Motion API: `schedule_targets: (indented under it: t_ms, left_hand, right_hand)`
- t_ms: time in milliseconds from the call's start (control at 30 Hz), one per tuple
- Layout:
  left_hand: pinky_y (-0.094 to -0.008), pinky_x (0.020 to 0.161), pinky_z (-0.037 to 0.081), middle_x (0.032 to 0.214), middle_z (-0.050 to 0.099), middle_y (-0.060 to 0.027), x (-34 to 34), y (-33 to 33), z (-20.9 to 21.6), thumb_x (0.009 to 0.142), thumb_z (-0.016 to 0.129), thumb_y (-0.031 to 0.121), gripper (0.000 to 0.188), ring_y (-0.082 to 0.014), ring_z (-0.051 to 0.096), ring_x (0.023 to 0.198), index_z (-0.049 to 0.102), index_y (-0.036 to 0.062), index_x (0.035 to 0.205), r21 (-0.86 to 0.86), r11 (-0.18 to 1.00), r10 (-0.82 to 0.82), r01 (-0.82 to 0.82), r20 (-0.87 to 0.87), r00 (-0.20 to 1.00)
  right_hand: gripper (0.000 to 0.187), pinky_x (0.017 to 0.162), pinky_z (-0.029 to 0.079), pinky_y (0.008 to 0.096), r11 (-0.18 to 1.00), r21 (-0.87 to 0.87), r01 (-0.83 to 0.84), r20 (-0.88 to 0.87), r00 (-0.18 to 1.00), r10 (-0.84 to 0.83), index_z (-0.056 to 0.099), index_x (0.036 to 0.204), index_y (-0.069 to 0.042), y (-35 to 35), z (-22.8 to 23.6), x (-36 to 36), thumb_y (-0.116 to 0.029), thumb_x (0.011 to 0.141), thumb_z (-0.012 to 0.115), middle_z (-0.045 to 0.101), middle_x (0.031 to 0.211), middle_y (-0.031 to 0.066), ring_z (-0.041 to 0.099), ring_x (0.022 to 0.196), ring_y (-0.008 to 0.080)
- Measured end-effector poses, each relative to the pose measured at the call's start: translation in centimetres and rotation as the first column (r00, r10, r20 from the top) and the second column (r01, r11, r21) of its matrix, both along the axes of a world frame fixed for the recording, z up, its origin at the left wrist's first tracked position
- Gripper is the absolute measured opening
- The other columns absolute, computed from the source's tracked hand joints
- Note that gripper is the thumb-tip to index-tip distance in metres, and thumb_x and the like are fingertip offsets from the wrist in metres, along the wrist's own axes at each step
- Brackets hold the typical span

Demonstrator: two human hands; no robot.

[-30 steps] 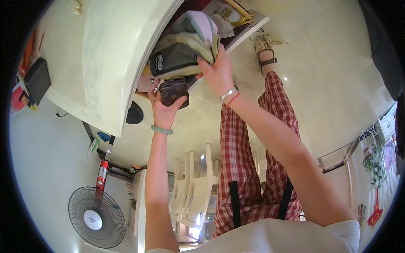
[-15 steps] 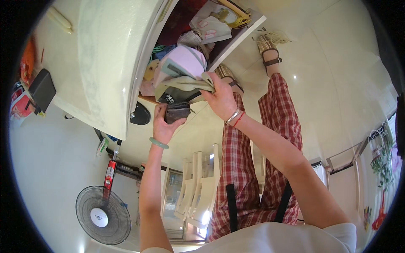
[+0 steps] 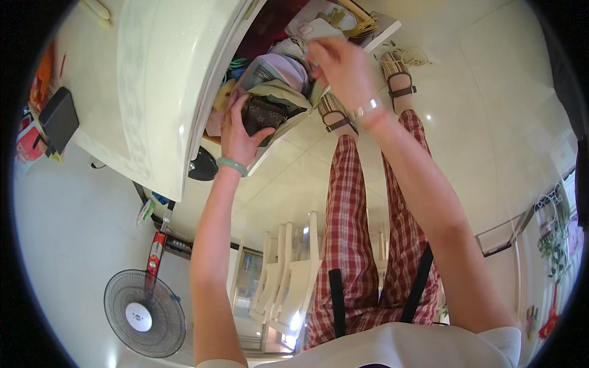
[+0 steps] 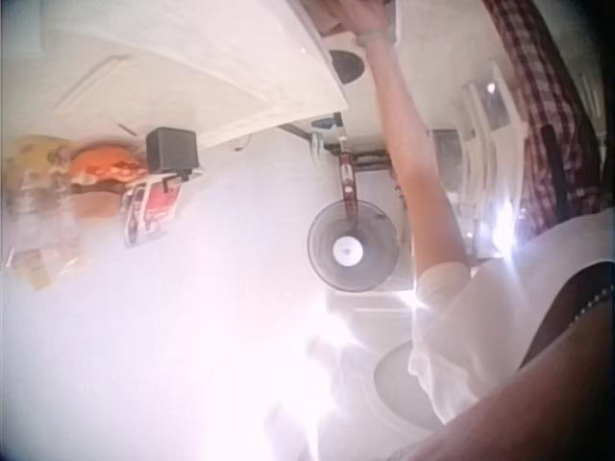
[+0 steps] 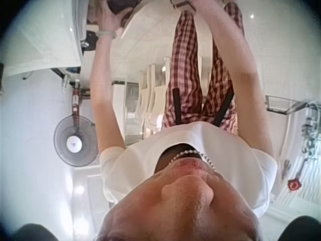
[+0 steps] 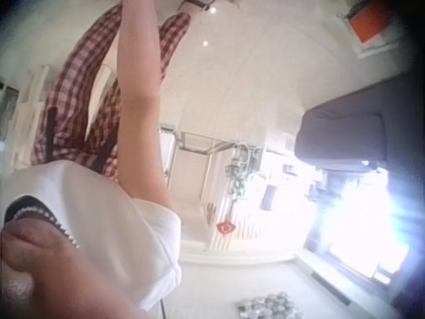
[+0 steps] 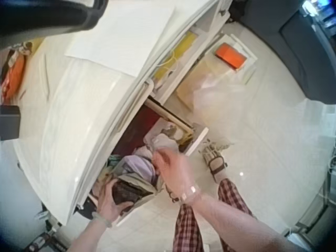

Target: The person organizes a cluttered drawer by removing various items, including a wallet, pouches, and red envelopes. They inspect the contents of the red envelopes, placing some money into a pouch, and then return the items to the drawer.

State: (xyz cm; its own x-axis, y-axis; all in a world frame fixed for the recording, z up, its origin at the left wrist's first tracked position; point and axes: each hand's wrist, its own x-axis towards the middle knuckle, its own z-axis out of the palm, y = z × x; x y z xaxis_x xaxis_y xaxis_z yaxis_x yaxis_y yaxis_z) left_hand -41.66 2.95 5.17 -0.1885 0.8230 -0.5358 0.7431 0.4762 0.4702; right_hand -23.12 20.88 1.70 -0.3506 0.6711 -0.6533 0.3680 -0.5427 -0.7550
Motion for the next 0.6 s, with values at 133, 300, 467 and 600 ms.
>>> schedule_targets:
  t_ms: [133, 300, 467, 600]
  left_hand:
    - [-0.0450, 0.110, 0.032, 0.148, 0.033, -0.0205, 1.8, 1.0, 0.4, 0.067, 0.084, 0.016, 0.090, -0.0393, 0.036, 0.134, 0.035, 0.0114, 0.142, 0.066, 0.997, 0.036, -0.035, -0.013, 0.999]
    - [-0.0455, 0.110, 0.032, 0.147, 0.035, -0.0210, 1.9, -0.4, 0.5, 0.066, 0.084, 0.013, 0.092, -0.0398, 0.036, 0.133, 0.034, 0.0119, 0.144, 0.069, 0.993, 0.097, -0.096, -0.018, 0.995]
    - [-0.0464, 0.110, 0.030, 0.146, 0.036, -0.0192, 2.3, -0.1, 1.0, 0.065, 0.085, 0.014, 0.093, -0.0380, 0.038, 0.133, 0.036, 0.0138, 0.144, -0.001, 0.990, 0.138, -0.138, -0.093, 0.986]
    - [-0.0543, 0.108, 0.025, 0.152, 0.030, -0.0115, 2.6, 0.2, 1.5, 0.067, 0.084, 0.019, 0.091, -0.0348, 0.030, 0.138, 0.036, 0.0221, 0.145, 0.021, 0.983, 0.182, -0.182, -0.022, 0.983]
  right_hand:
    - [0.033, 0.046, 0.045, 0.0260, 0.854, -0.504, 0.131, 0.003, 0.989, -0.150, 0.067, 0.103, 0.000, 3.8, -5.8, -4.4, -0.029, 0.089, 0.065, 0.068, 0.079, 0.0091, 0.062, 0.060, 0.0159]
    - [0.026, 0.046, 0.043, 0.0286, 0.830, -0.498, 0.250, 0.005, 0.958, -0.286, 0.064, 0.100, 0.002, 4.2, -5.3, -4.7, -0.022, 0.090, 0.063, 0.064, 0.083, 0.0081, 0.057, 0.053, 0.0177]
    - [0.021, 0.044, 0.038, 0.0246, 0.845, -0.500, 0.188, -0.228, 0.913, -0.338, 0.060, 0.104, -0.002, 2.3, 3.9, 3.9, -0.019, 0.091, 0.063, 0.062, 0.075, 0.0045, 0.053, 0.049, 0.0119]
    - [0.017, 0.044, 0.038, 0.0233, 0.938, -0.181, 0.296, -0.070, 0.947, -0.312, 0.060, 0.096, -0.004, 2.9, 5.7, 11.7, -0.021, 0.094, 0.062, 0.058, 0.062, 0.0014, 0.052, 0.048, 0.0095]
